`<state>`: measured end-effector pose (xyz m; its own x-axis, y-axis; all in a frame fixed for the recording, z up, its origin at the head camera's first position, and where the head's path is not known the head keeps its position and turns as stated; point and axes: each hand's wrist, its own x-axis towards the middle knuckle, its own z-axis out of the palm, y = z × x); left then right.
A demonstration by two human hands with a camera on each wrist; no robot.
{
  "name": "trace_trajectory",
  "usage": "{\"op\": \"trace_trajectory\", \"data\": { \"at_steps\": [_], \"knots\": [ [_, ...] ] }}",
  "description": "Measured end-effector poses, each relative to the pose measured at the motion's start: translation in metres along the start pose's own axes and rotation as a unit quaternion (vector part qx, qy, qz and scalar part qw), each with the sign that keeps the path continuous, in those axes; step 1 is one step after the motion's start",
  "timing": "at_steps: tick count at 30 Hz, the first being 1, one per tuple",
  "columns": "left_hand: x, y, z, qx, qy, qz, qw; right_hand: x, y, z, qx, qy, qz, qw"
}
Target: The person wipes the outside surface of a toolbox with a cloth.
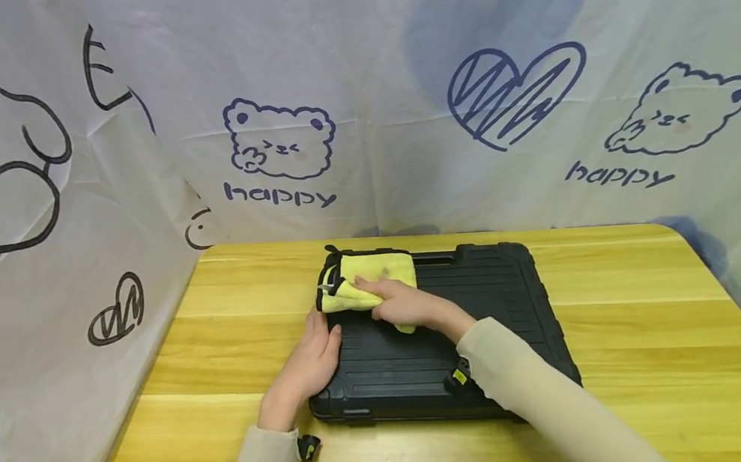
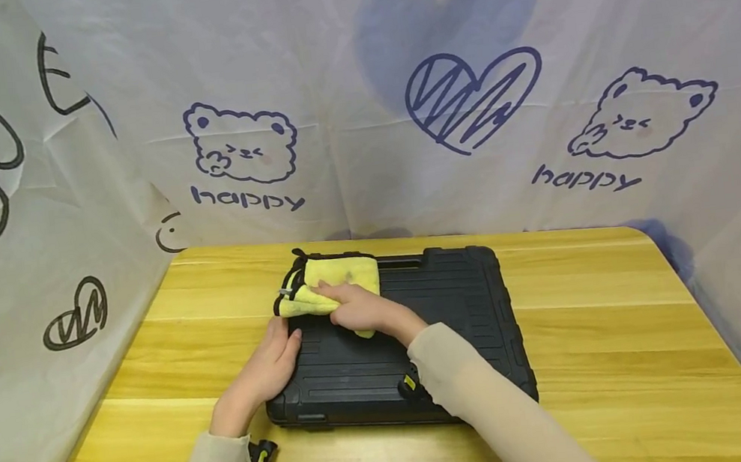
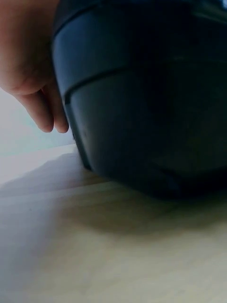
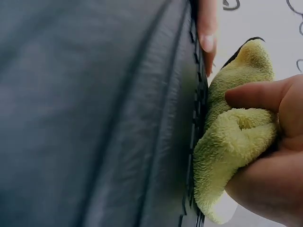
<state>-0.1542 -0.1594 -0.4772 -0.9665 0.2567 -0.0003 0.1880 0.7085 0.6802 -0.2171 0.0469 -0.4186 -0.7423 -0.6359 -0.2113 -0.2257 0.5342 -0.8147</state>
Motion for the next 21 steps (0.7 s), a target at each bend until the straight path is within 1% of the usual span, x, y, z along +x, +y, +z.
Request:
{"op": "trace_trajectory", "data": {
  "at_steps": [3, 6, 9, 12, 16, 18, 21],
  "knots": [
    [0.001, 0.0, 0.0, 0.003, 0.003, 0.007, 1.0, -0.011, 0.001, 0.001, -0.012, -0.013, -0.015, 0.9997],
    [0.002, 0.0, -0.001, 0.001, -0.005, 0.0, 1.0, -0.022, 0.001, 0.002, -0.029, -0.032, -0.041, 0.9982],
    [0.001, -0.001, 0.0, -0.009, -0.014, -0.008, 0.9998, -0.033, 0.001, 0.003, -0.051, -0.053, -0.07, 0.9948],
    [0.0, -0.003, 0.0, -0.02, -0.02, -0.008, 0.9996, -0.043, 0.0, 0.007, -0.077, -0.072, -0.092, 0.9902],
    [-0.002, -0.004, 0.0, -0.014, -0.024, 0.009, 0.9996, -0.057, -0.002, 0.016, -0.093, -0.09, -0.102, 0.9863],
    [-0.002, -0.004, -0.001, -0.005, -0.027, 0.009, 0.9996, -0.065, -0.003, 0.02, -0.095, -0.098, -0.104, 0.9852],
    [-0.003, -0.004, -0.001, -0.005, -0.023, 0.004, 0.9997, -0.077, -0.003, 0.026, -0.096, -0.108, -0.112, 0.9831]
  ]
}}
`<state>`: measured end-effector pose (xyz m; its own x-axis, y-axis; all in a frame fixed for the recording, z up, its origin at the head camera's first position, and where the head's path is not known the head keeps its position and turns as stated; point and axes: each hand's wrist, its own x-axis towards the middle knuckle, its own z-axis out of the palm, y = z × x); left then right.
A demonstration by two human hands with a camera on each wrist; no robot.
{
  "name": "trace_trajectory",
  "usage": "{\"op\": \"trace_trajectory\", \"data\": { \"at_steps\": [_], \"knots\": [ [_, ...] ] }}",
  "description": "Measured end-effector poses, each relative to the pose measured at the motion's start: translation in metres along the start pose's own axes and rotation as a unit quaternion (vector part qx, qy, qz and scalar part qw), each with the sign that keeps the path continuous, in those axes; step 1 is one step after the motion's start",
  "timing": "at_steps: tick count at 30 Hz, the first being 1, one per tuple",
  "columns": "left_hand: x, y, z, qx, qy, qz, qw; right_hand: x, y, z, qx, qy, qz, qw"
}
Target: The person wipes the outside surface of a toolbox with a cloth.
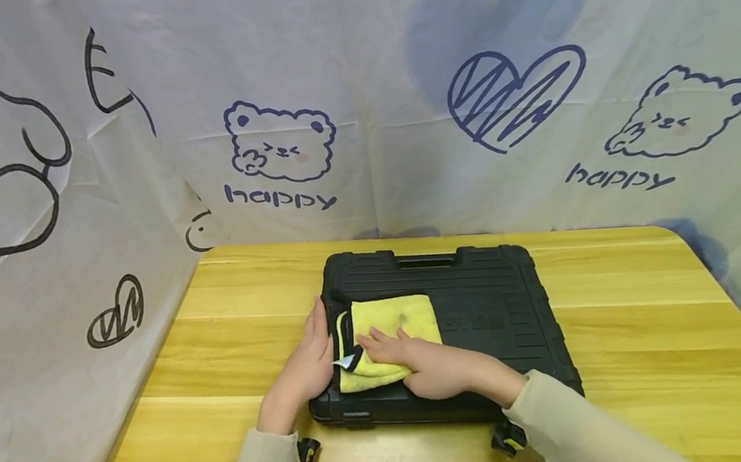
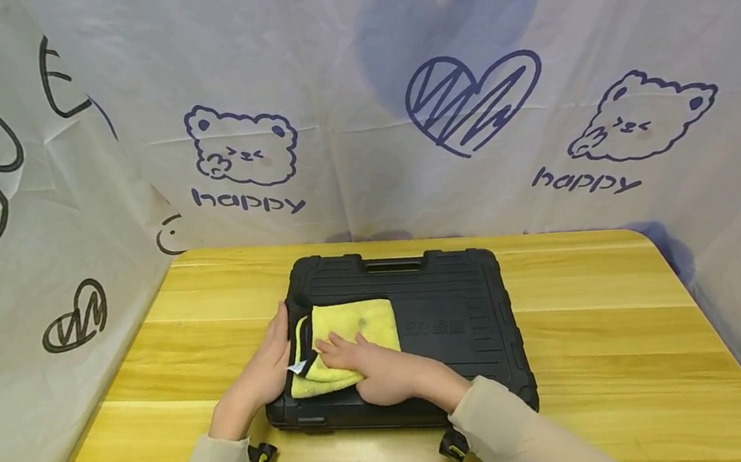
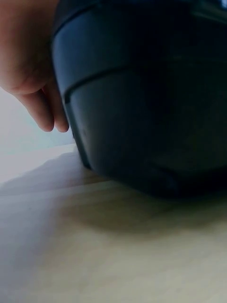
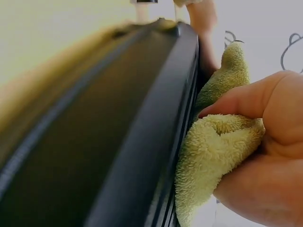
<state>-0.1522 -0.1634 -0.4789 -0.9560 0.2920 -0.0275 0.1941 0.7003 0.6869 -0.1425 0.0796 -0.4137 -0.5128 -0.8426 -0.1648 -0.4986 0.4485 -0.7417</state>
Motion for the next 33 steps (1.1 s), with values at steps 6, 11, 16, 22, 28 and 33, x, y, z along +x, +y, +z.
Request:
{"op": "trace_trajectory", "data": {
  "at_steps": [6, 11, 16, 22, 28, 33],
  "knots": [
    [0.001, 0.002, 0.001, 0.001, 0.008, -0.017, 0.9998, -0.019, -0.007, 0.011, -0.025, -0.011, -0.014, 0.9995],
    [0.003, 0.002, 0.002, 0.002, 0.012, -0.018, 0.9998, -0.033, -0.011, 0.011, -0.063, -0.028, -0.023, 0.9973],
    [0.002, 0.002, 0.001, -0.006, 0.011, -0.02, 0.9997, -0.045, -0.003, 0.0, -0.103, -0.051, -0.088, 0.9895],
    [0.001, 0.003, 0.0, -0.021, -0.002, -0.042, 0.9989, -0.049, 0.015, -0.019, -0.144, -0.063, -0.146, 0.9767],
    [0.001, 0.002, 0.0, -0.026, -0.001, -0.038, 0.9989, -0.04, 0.022, -0.033, -0.155, -0.071, -0.134, 0.9761],
    [0.0, 0.001, 0.0, -0.014, -0.001, -0.022, 0.9997, -0.032, 0.029, -0.044, -0.162, -0.065, -0.101, 0.9794]
  ]
}}
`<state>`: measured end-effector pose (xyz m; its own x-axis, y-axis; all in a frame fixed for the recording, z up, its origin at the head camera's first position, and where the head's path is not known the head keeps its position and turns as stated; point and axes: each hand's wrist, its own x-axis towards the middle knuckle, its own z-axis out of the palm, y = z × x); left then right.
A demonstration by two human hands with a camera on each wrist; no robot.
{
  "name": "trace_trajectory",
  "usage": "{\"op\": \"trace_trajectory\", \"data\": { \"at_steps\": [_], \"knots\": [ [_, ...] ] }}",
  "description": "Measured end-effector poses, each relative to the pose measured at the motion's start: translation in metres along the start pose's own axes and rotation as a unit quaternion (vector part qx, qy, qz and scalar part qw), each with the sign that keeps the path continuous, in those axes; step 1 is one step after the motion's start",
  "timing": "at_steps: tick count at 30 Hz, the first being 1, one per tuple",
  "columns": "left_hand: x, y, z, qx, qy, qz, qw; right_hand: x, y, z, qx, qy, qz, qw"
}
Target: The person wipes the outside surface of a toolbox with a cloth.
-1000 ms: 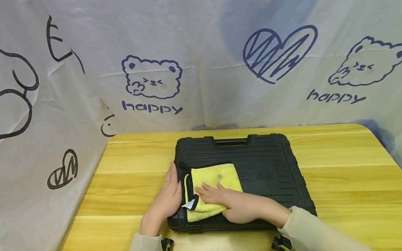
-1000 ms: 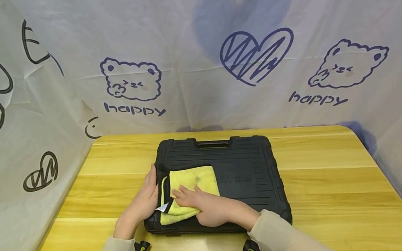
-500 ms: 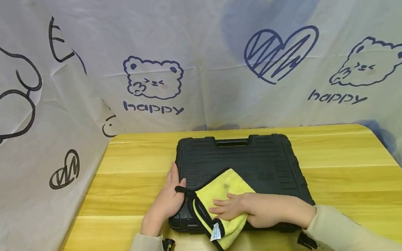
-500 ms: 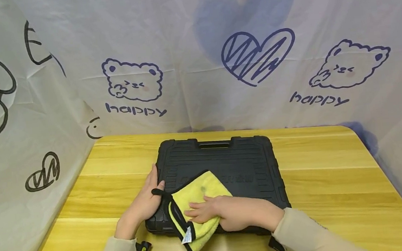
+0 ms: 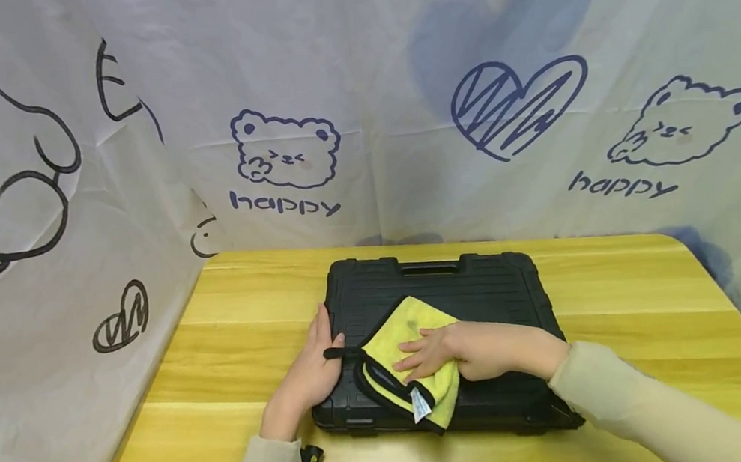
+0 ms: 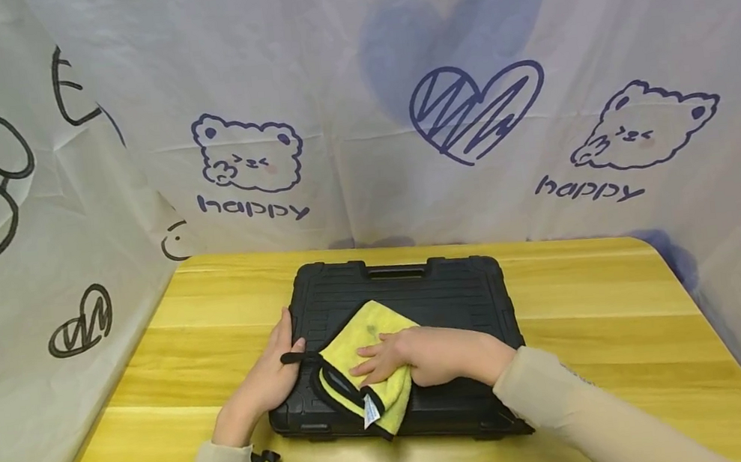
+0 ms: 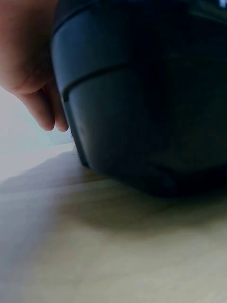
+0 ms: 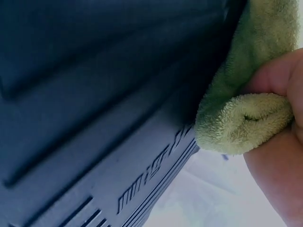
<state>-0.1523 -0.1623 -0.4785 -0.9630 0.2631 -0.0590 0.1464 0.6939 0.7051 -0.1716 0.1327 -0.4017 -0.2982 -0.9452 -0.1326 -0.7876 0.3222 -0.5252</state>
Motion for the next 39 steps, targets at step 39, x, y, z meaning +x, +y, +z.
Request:
{"op": "trace_trajectory", "data": {
  "at_steps": [39],
  "knots": [
    [-0.001, 0.001, 0.001, -0.007, 0.016, 0.008, 0.9998, -0.009, 0.07, -0.028, -0.098, 0.121, 0.121, 0.9804]
  ]
}}
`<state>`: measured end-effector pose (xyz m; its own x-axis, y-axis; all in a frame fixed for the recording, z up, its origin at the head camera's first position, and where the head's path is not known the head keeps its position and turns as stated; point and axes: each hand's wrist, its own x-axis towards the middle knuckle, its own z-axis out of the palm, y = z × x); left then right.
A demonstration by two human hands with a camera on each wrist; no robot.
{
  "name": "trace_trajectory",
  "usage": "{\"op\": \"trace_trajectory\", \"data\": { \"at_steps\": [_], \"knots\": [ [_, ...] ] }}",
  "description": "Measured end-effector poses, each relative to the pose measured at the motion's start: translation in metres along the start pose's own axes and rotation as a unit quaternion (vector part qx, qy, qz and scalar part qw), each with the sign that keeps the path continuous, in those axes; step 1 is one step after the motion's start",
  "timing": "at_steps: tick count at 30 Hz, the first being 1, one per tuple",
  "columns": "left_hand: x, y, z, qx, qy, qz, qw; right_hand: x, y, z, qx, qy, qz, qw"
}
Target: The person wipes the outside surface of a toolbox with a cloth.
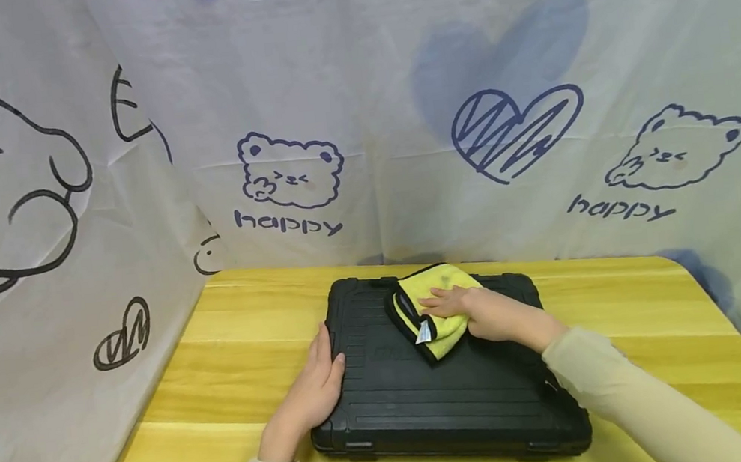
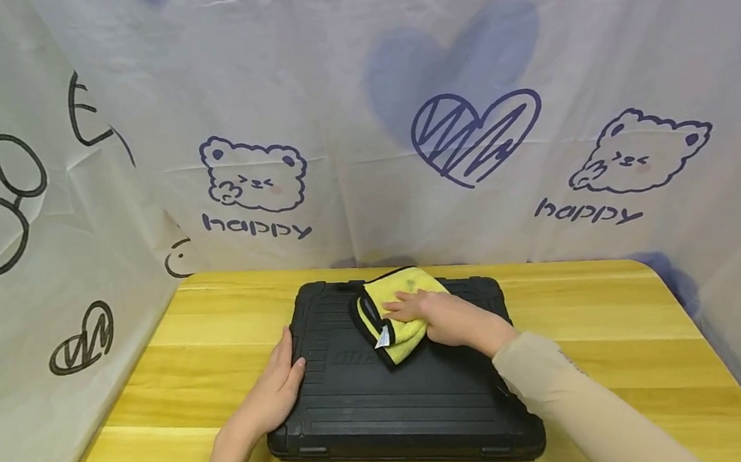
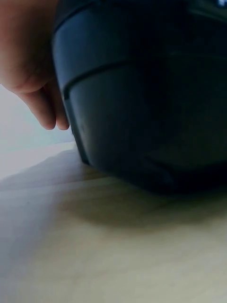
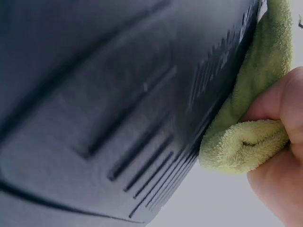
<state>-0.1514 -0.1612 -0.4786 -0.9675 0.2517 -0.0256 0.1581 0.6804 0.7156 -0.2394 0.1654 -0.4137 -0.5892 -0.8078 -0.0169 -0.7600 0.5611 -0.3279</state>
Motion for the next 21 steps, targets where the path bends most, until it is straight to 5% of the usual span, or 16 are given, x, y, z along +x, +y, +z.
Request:
{"op": "trace_trajectory", "data": {
  "at_steps": [12, 21],
  "knots": [
    [-0.002, 0.003, 0.002, -0.006, -0.002, 0.002, 1.0, -0.004, 0.016, -0.003, -0.019, 0.013, 0.084, 0.9962],
    [-0.002, 0.001, 0.002, -0.006, 0.003, 0.008, 0.9999, -0.027, 0.031, -0.004, -0.007, 0.041, 0.143, 0.9889]
  ]
}}
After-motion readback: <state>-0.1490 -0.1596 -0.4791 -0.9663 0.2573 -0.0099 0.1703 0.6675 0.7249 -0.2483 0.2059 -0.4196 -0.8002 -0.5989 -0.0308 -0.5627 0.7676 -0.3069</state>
